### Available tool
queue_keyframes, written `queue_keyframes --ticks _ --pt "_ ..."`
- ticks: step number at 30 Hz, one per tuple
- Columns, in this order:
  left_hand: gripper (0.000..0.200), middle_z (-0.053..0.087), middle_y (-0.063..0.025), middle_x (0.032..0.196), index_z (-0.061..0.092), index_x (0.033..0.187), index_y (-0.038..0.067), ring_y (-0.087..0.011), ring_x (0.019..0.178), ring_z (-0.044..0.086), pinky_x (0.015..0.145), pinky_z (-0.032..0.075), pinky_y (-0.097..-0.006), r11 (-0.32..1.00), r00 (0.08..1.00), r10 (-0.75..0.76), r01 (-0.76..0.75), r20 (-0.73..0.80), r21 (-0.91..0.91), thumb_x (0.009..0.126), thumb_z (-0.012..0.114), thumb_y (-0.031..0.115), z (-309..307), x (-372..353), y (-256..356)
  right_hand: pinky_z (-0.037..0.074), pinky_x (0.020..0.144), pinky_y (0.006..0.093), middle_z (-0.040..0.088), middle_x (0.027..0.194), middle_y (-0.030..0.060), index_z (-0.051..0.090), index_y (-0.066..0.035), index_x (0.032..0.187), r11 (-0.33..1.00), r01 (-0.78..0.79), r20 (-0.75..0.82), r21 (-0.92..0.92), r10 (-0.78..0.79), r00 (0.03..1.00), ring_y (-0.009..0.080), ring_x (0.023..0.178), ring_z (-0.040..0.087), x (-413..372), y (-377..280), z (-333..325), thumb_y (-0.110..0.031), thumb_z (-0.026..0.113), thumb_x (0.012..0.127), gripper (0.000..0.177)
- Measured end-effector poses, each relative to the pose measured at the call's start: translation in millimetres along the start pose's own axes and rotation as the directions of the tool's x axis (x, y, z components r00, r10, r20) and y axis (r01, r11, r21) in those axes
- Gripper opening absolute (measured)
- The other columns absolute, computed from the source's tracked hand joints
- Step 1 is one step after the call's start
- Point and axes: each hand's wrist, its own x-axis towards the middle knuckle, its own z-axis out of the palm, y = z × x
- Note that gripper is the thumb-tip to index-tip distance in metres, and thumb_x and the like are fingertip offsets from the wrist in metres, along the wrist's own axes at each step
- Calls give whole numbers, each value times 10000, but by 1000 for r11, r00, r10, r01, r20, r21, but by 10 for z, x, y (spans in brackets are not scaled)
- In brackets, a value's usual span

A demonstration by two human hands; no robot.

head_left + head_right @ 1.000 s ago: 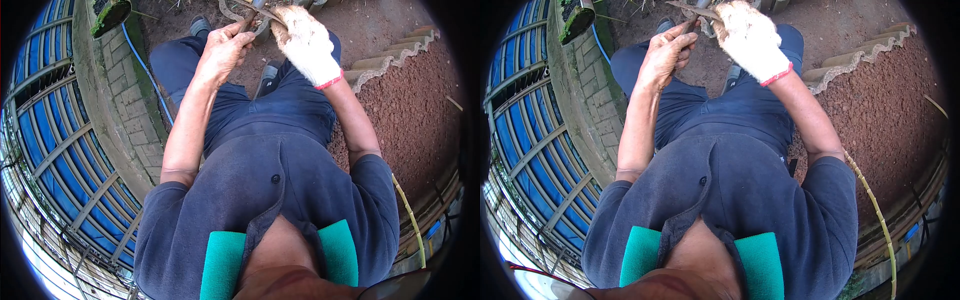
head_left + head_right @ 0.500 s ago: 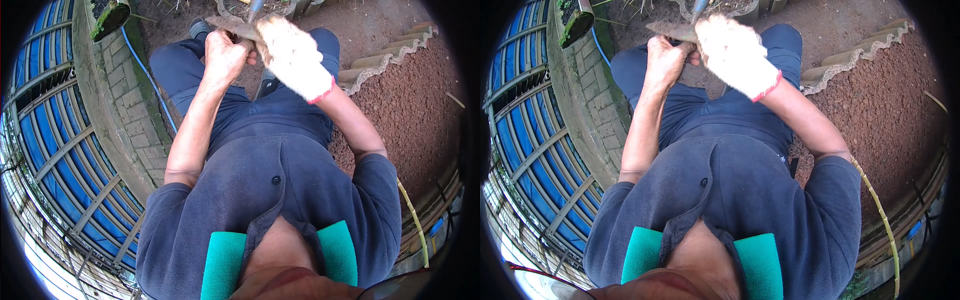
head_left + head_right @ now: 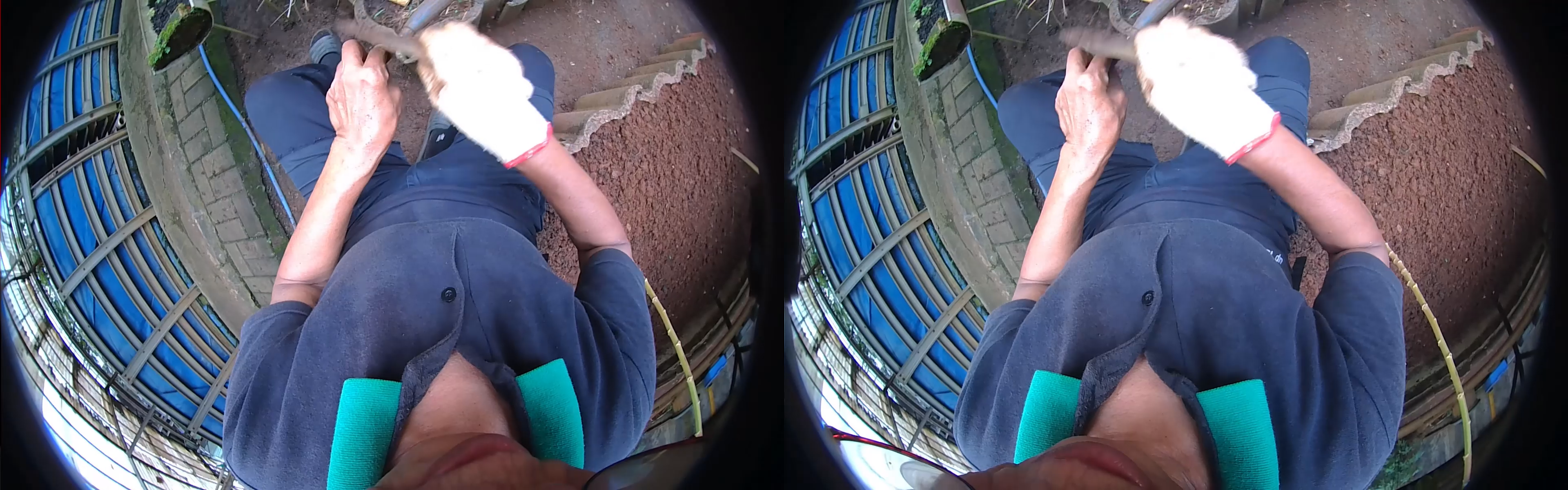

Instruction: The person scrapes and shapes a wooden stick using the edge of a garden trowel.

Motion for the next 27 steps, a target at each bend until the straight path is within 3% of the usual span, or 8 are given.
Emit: queue_keyframes --ticks 4,6,7,15,20,23,25,27 --pt "202 541 -149 869 675 1015 18 -353 776 637 673 526 -445 997 999 -29 32 46 -64 820 620 11 -50 -13 -44 569 753 391 685 925 138 669 -74 1068 947 -259 84 -191 279 957 309 876 684 78 535 133 -166 655 869 220" --pt "262 554 -116 862 715 1104 36 -280 712 605 651 498 -389 988 999 -39 39 2 -150 847 671 62 -58 -84 -106 505 569 379 642 698 124 672 -37 901 841 -498 -16 213 513 858 308 583 615 133 935 133 -111 619 850 105" --pt "259 548 -111 850 718 1101 36 -266 713 598 654 495 -378 982 999 -41 41 2 -187 847 674 66 -80 -84 -94 469 514 312 627 646 45 679 -32 839 361 -672 181 647 783 595 167 525 578 259 730 -50 -151 632 879 134" --pt "306 574 -48 866 713 1110 28 -161 773 581 699 504 -310 858 968 -104 203 227 -471 816 752 103 -110 -76 173 366 396 242 574 567 31 657 -34 788 -29 -509 325 860 800 504 114 418 490 414 468 -173 -143 702 845 131" --pt "305 649 -23 860 690 1109 -1 -86 665 611 643 483 -194 213 685 108 692 721 -689 891 721 211 -299 81 104 335 358 241 562 541 48 631 -26 772 -226 -321 379 920 728 571 123 359 436 332 491 -16 -109 688 847 125" --pt "231 650 -47 842 680 1071 -12 -84 637 613 582 484 -191 69 699 113 703 706 -708 909 692 152 -174 12 60 473 513 339 629 689 101 657 -33 849 216 -88 -141 972 848 511 216 546 583 400 191 -24 -138 674 867 108" --pt "182 647 -51 808 676 1040 -12 -94 597 603 541 476 -201 -57 747 -20 663 665 -746 917 675 122 -122 -6 131 568 772 397 702 957 132 671 -84 1110 943 -324 -339 -73 282 898 323 899 685 -88 549 121 -156 659 864 256" --pt "148 633 -51 736 655 1045 -19 -97 555 580 479 447 -222 -15 773 -127 626 622 -780 937 632 79 -106 36 113 564 803 403 703 1008 117 670 -101 1143 990 -135 -203 38 140 969 317 926 685 -173 275 -3 -135 692 830 316"
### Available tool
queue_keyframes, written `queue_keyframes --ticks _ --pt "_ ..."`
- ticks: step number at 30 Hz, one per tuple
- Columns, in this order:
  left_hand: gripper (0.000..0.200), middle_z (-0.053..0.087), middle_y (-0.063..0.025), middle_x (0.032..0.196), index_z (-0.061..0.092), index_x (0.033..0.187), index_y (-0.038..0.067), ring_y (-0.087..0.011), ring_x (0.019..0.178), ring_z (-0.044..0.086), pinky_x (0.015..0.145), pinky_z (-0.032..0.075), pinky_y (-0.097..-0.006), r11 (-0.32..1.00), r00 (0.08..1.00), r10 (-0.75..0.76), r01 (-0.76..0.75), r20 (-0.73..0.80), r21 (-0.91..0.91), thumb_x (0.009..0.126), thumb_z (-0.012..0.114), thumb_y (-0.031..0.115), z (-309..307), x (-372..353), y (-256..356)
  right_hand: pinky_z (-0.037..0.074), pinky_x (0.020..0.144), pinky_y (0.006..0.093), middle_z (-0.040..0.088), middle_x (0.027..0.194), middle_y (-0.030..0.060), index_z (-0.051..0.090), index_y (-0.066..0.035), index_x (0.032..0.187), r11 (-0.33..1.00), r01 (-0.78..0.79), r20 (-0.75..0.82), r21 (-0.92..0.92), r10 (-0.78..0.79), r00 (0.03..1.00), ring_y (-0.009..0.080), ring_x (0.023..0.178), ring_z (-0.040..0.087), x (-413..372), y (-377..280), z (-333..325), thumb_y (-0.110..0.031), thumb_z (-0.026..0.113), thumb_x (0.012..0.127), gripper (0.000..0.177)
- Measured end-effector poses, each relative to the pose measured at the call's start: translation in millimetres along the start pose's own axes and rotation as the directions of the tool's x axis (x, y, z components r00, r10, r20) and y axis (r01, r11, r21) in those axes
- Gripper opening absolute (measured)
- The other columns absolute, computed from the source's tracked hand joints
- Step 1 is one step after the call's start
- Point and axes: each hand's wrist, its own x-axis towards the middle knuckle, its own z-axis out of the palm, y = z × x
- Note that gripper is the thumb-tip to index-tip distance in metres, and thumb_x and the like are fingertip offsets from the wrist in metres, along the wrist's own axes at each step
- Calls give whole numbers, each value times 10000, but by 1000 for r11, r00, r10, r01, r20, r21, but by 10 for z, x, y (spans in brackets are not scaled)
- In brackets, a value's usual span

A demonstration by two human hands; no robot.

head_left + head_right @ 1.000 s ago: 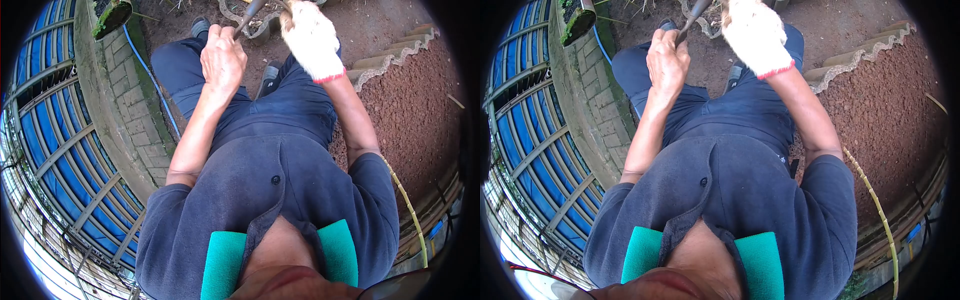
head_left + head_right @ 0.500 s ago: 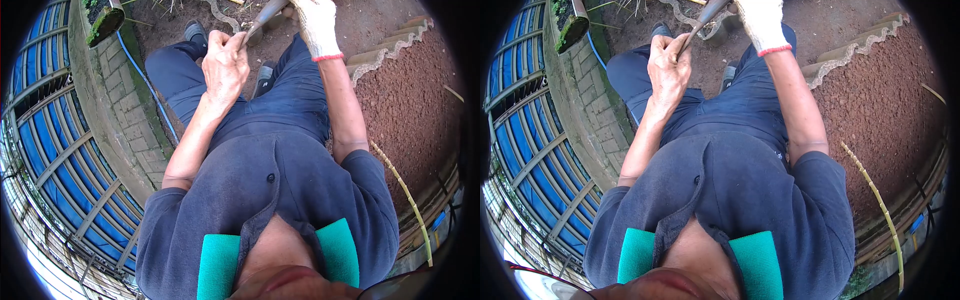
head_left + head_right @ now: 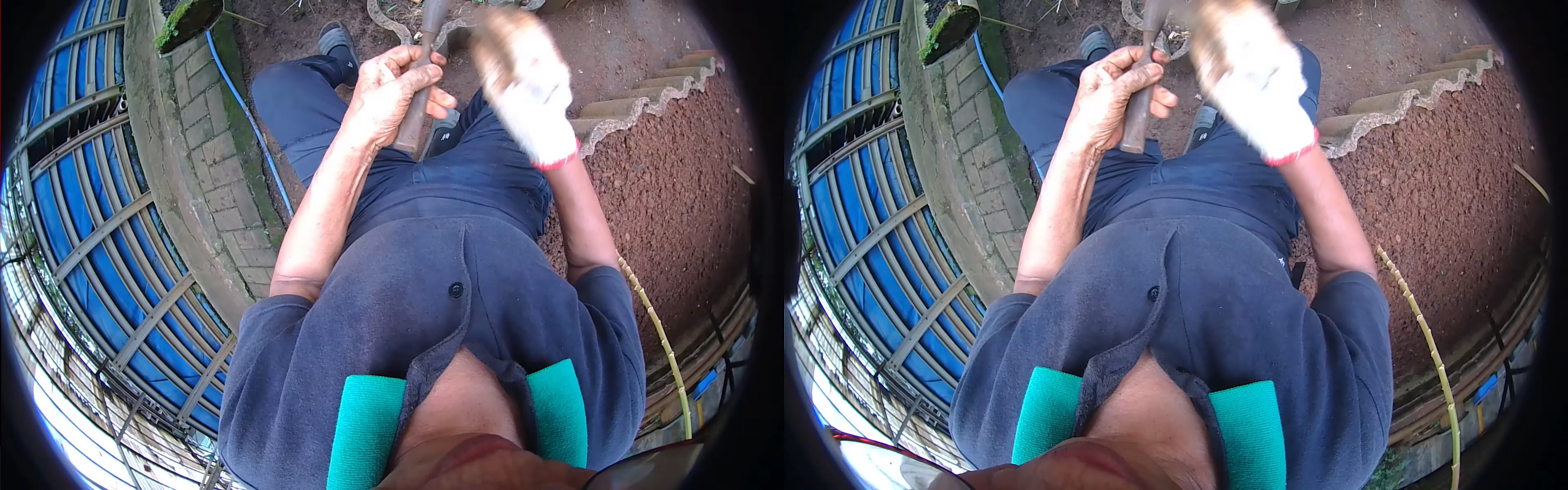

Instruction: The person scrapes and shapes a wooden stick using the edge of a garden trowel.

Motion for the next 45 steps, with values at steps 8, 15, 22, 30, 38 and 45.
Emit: queue_keyframes --ticks 8,15,22,30,38,45 --pt "186 539 10 666 656 1099 -20 -65 531 512 482 400 -222 796 986 158 -91 -60 598 955 591 78 -128 0 0 566 811 383 690 969 106 661 -107 1121 977 -90 67 -193 105 992 296 909 683 -24 285 121 -180 711 827 307" --pt "239 515 -104 853 634 1096 -31 -210 700 573 603 462 -327 124 724 642 -421 251 898 858 655 -24 -328 -71 -268 520 674 392 667 835 137 686 -55 941 969 -157 119 -192 182 976 279 745 652 335 191 -248 -147 667 853 129" --pt "253 547 -107 867 660 1051 -20 -243 738 567 645 481 -337 196 703 668 -482 244 854 802 687 -56 -238 -152 -294 391 455 204 636 664 8 693 -40 937 -60 -798 696 600 530 484 85 516 550 589 -60 -538 -228 705 880 197" --pt "588 544 -95 1063 535 1335 33 -185 900 608 811 512 -327 452 804 528 -538 273 711 757 636 16 -28 123 5 563 709 308 721 913 116 665 -28 1165 657 -400 299 639 268 916 166 796 693 296 -335 -337 -259 774 818 431" --pt "264 644 -14 918 686 1099 48 -94 853 588 771 487 -276 470 761 631 -529 150 706 845 742 98 -105 372 -3 535 918 334 714 1120 134 663 2 1188 882 -156 69 445 140 988 221 1035 693 342 -408 -735 -89 764 841 373" --pt "282 698 -100 947 683 1069 47 -183 885 676 767 529 -302 534 773 617 -549 147 643 791 725 28 -225 490 20 546 902 362 717 1073 110 694 -69 1140 966 68 139 250 -105 985 274 1001 696 181 -231 -463 -134 760 818 335"
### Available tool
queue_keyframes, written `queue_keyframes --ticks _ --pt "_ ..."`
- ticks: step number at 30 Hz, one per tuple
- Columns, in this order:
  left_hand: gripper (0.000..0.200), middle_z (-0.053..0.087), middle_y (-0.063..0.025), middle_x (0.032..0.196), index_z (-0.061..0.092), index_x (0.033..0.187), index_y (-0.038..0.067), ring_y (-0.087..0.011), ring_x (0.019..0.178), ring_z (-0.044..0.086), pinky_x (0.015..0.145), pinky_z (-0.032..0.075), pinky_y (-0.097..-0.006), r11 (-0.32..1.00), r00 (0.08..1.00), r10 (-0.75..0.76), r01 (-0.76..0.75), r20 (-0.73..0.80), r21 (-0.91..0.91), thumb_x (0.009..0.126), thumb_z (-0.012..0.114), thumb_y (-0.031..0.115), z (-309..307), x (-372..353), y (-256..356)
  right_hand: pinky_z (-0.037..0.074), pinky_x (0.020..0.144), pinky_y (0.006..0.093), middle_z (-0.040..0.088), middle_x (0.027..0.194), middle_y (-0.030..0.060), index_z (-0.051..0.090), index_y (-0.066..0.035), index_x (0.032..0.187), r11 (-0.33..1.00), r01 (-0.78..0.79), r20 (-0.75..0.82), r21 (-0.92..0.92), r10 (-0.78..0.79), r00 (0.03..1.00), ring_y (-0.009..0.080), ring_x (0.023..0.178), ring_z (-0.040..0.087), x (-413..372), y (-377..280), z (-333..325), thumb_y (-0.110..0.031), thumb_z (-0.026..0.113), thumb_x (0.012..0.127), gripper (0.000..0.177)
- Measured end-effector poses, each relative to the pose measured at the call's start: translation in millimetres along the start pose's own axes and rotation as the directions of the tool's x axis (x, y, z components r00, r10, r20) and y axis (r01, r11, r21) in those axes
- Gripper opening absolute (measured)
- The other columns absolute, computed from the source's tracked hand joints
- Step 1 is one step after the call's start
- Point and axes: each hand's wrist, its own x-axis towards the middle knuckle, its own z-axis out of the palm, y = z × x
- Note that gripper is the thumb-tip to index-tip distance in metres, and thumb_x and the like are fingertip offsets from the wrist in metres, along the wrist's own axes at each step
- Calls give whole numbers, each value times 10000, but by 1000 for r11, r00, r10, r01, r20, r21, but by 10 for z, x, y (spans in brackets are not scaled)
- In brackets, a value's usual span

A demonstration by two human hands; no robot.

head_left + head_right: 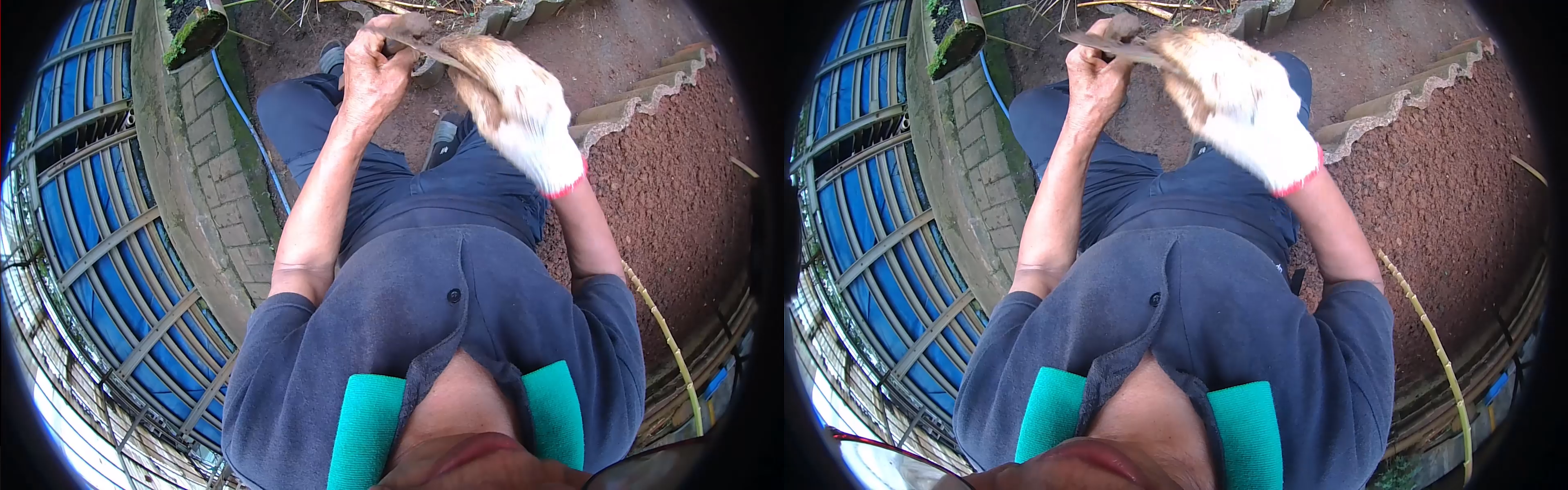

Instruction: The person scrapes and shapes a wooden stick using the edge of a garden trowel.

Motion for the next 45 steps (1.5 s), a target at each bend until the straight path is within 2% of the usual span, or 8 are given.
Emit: queue_keyframes --ticks 14,19,21,24,30,33,36,45 --pt "163 676 -10 871 672 968 28 -78 797 604 724 505 -258 997 999 19 -16 -38 70 824 750 23 50 -69 -41 578 753 340 713 973 113 682 -81 1113 971 -95 -75 -218 80 994 275 838 708 60 304 279 -161 731 827 301" --pt "228 652 -76 918 659 972 9 -156 857 621 786 497 -290 972 995 100 -101 15 211 769 764 19 -14 -27 -31 569 808 331 731 998 142 714 -52 1097 905 -268 -133 331 326 936 277 895 724 38 63 181 -190 711 881 256" --pt "239 655 -81 915 665 979 15 -186 872 635 799 504 -303 971 995 88 -95 40 221 762 763 18 -20 14 -39 571 808 320 732 991 137 716 -55 1098 997 21 -149 77 -9 989 264 896 725 201 3 34 -147 736 854 261" --pt "237 665 -92 931 672 998 20 -227 907 651 810 510 -321 931 988 152 -153 28 332 774 749 33 -44 8 -6 570 829 316 734 993 125 719 -61 1095 963 -160 -18 -218 160 987 244 912 723 215 275 72 -116 777 807 298" --pt "171 692 -58 889 675 961 30 -171 837 663 785 514 -297 989 1000 -26 28 -16 142 803 740 42 28 17 94 573 805 331 736 946 111 708 -32 1089 997 -83 -156 11 83 984 205 869 719 165 200 178 -185 717 876 262" --pt "160 690 -26 867 692 957 13 -125 812 657 760 524 -280 949 988 -150 151 24 -275 813 756 44 -56 -5 225 563 725 273 721 938 58 682 -12 1129 540 -699 177 469 718 673 132 856 685 97 539 109 -250 636 960 296" --pt "280 693 -41 880 686 1086 -4 -102 822 655 773 521 -268 793 960 -256 275 113 -544 836 766 91 -26 -11 256 508 517 241 700 796 49 667 6 1127 231 -449 176 863 695 697 111 575 645 14 437 223 -232 612 966 292" --pt "424 696 -75 914 601 1225 -11 -144 809 679 773 546 -299 484 917 -388 288 92 -827 911 728 245 344 -19 255 508 946 395 663 1180 181 652 -39 1199 972 -110 -244 209 160 956 333 1102 644 167 114 519 -206 615 937 314"
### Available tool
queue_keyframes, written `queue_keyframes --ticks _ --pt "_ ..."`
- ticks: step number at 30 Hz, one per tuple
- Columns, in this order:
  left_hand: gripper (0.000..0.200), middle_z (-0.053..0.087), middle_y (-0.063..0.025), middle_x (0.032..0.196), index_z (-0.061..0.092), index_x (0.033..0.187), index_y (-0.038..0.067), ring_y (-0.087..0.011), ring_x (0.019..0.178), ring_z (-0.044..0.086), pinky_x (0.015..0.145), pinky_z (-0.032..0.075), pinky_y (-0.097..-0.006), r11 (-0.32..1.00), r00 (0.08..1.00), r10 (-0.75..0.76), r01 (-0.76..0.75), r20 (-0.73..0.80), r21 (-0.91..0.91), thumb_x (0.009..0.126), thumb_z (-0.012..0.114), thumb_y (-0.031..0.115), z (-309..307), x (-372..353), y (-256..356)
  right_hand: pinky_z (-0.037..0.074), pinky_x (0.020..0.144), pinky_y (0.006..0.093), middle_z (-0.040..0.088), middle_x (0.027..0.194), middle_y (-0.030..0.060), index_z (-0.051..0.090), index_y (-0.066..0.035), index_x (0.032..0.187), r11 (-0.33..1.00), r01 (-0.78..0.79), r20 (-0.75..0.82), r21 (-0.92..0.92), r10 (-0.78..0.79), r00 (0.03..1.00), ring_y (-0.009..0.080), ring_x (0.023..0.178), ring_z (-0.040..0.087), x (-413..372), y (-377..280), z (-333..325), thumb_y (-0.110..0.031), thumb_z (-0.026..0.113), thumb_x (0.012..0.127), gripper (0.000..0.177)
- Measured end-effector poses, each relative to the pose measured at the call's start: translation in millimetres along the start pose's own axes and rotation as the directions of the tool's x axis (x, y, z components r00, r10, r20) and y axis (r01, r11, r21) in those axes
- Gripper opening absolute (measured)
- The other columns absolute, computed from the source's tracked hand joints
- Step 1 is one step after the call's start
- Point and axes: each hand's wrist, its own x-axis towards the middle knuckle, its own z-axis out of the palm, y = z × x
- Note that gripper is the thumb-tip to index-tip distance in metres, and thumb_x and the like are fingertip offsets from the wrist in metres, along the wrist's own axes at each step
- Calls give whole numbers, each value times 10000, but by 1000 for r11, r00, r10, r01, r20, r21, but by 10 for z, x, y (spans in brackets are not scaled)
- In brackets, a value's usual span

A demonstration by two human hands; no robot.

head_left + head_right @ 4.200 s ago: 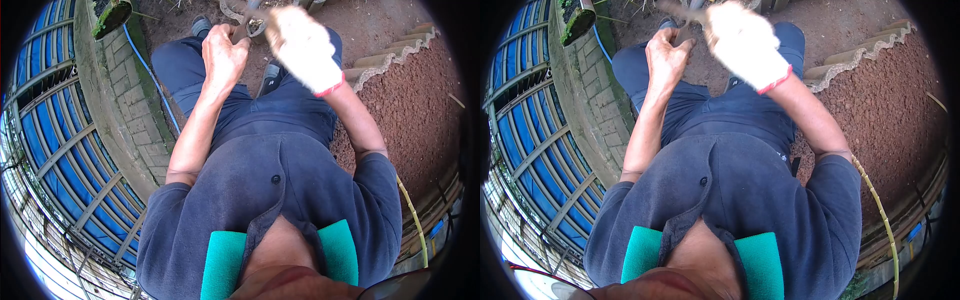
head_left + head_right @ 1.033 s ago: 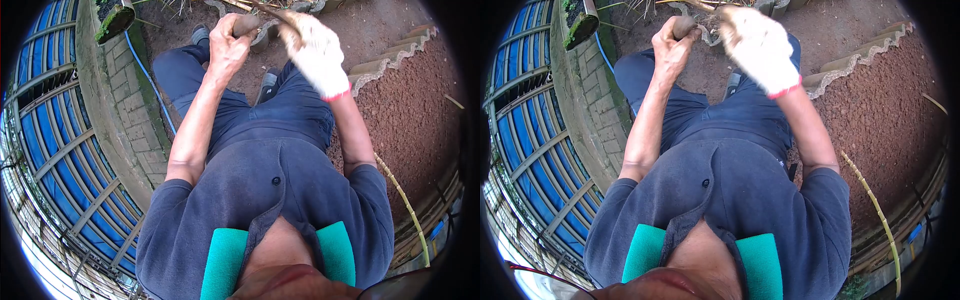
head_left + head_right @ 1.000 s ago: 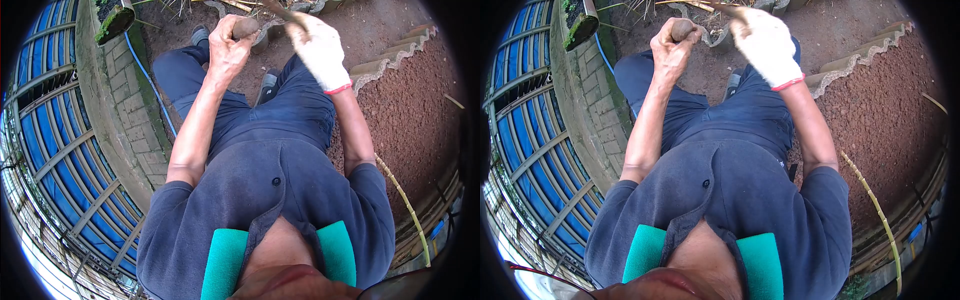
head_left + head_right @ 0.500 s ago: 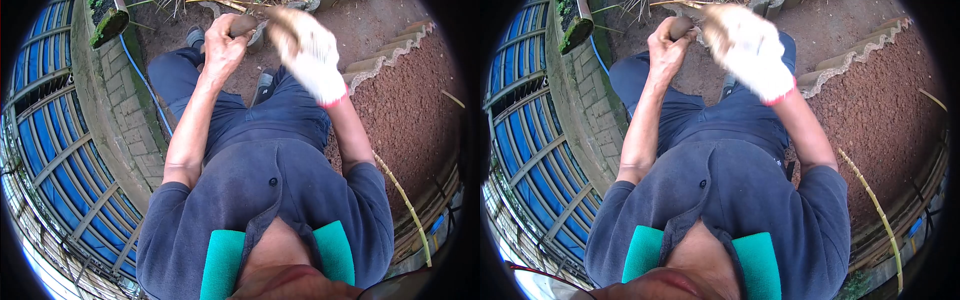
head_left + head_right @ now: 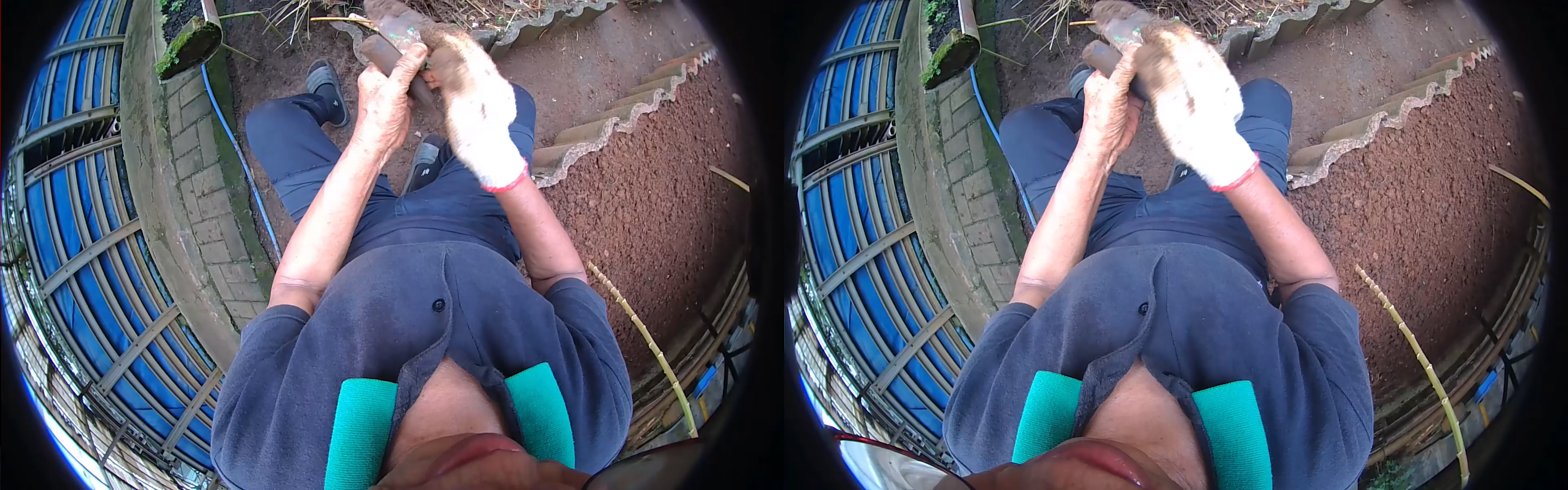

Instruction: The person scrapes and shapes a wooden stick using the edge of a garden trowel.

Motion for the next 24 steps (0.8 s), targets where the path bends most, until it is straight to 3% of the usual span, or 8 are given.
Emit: queue_keyframes --ticks 1,6,13,14,16,17,20,24 --pt "389 706 -96 963 615 1183 -16 -180 830 699 760 560 -293 997 998 4 -9 -62 -76 902 737 222 6 26 -3 497 965 388 643 1230 181 632 -64 1243 990 42 23 -133 -40 999 342 1154 619 5 -127 -10 -218 619 926 353" --pt "287 715 -149 980 655 1072 -64 -219 850 714 753 593 -328 996 996 90 -90 11 -9 862 746 110 -205 22 68 444 1042 410 608 1296 183 597 -42 1288 972 221 162 -84 -206 965 363 1230 568 59 -120 -30 -213 636 911 415" --pt "109 681 -119 915 662 945 -7 -229 886 679 917 558 -429 922 978 -3 -79 -211 -379 864 693 60 -634 106 212 478 992 432 613 1266 195 622 -49 1249 982 61 267 -180 -11 964 374 1183 581 -240 -486 -243 -244 739 835 472" --pt "112 671 -111 915 660 944 1 -226 903 664 954 535 -439 914 977 16 -101 -215 -394 861 699 67 -720 98 271 499 950 408 634 1235 181 632 -42 1221 930 -316 281 189 257 925 344 1138 607 -567 -393 -56 -260 726 853 438" --pt "124 650 -89 915 654 950 15 -211 921 634 1010 495 -449 907 980 86 -151 -178 -392 855 707 72 -775 37 353 536 838 340 676 1169 142 643 -45 1187 272 -875 732 401 479 485 246 979 659 -661 -334 84 -423 655 912 468" --pt "121 643 -79 906 656 947 17 -204 917 629 1009 491 -449 911 980 82 -149 -183 -386 854 709 74 -745 -14 381 529 830 340 664 1173 114 630 -71 1231 -220 -928 826 301 546 138 234 943 642 -599 -381 193 -556 565 935 572" --pt "214 659 -107 984 641 1033 -4 -270 1069 608 1063 424 -524 933 977 84 -146 -197 -330 844 710 70 -648 -168 307 500 899 397 624 1192 115 601 -98 1193 -666 -625 913 407 288 288 273 1029 608 -475 -304 489 -593 532 927 566" --pt "392 625 -148 1190 563 1216 -23 -323 1223 553 1132 362 -571 960 970 140 -182 -199 -211 851 690 42 -496 -267 276 461 967 463 593 1223 130 575 -107 1150 -629 -427 758 650 500 419 284 1125 569 -309 -212 782 -461 516 973 401"
